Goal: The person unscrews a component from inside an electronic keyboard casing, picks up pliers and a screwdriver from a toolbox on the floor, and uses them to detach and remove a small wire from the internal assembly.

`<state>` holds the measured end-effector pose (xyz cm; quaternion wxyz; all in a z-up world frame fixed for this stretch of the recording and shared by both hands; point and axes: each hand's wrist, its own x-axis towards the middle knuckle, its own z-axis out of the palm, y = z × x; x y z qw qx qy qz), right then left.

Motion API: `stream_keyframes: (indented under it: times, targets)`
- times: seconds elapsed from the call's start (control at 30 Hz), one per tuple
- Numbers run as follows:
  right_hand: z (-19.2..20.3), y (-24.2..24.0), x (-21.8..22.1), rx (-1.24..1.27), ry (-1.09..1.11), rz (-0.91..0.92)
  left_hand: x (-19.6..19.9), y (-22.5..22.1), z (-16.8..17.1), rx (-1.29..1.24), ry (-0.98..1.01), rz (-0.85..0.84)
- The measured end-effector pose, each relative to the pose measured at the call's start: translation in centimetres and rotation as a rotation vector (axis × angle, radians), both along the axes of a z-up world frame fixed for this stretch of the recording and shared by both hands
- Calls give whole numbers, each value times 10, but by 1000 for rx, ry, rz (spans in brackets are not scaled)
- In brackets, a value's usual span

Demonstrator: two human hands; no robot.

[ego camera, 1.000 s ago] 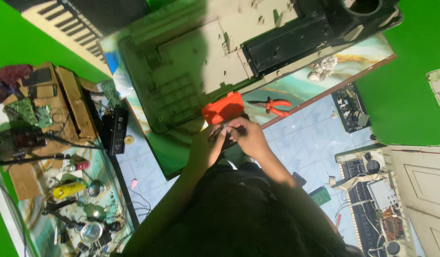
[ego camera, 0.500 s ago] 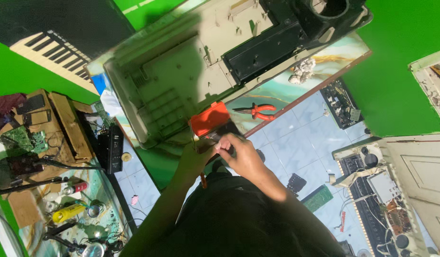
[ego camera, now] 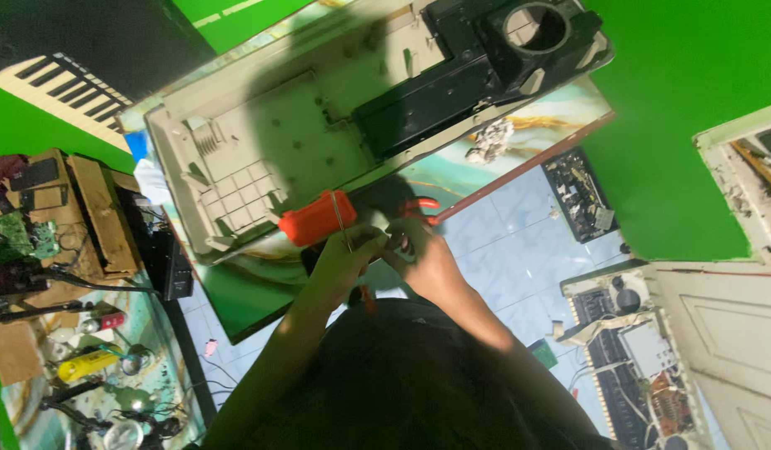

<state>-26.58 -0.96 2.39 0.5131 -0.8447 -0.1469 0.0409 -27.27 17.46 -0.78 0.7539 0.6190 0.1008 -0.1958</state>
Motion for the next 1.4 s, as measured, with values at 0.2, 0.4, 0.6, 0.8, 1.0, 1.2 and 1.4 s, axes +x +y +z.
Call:
stream_keyframes:
  times: [0.2,0.4,0.6,0.8,1.0,1.2,1.4]
  targets:
    - [-25,-57,21,320,285,330,23,-75,6,-86,-100,164]
    - [-60,-106,31,451,558,432,34,-128,15,-145,-121,259]
    - [-55,-139,44,174,454,378,46,-150,11,-32,-293,351]
    - [-36,-165,61,219,557,242,69,-143,42,-102,-345,493]
    - [-83,-190,83,254,425,325,111,-109,7,-28,-401,613]
    - [-86,-190,121,307,596,289,142,-90,-14,286,-330,564]
    - [-71,-166,162,371,464,308,169,-86,-23,139,-248,490]
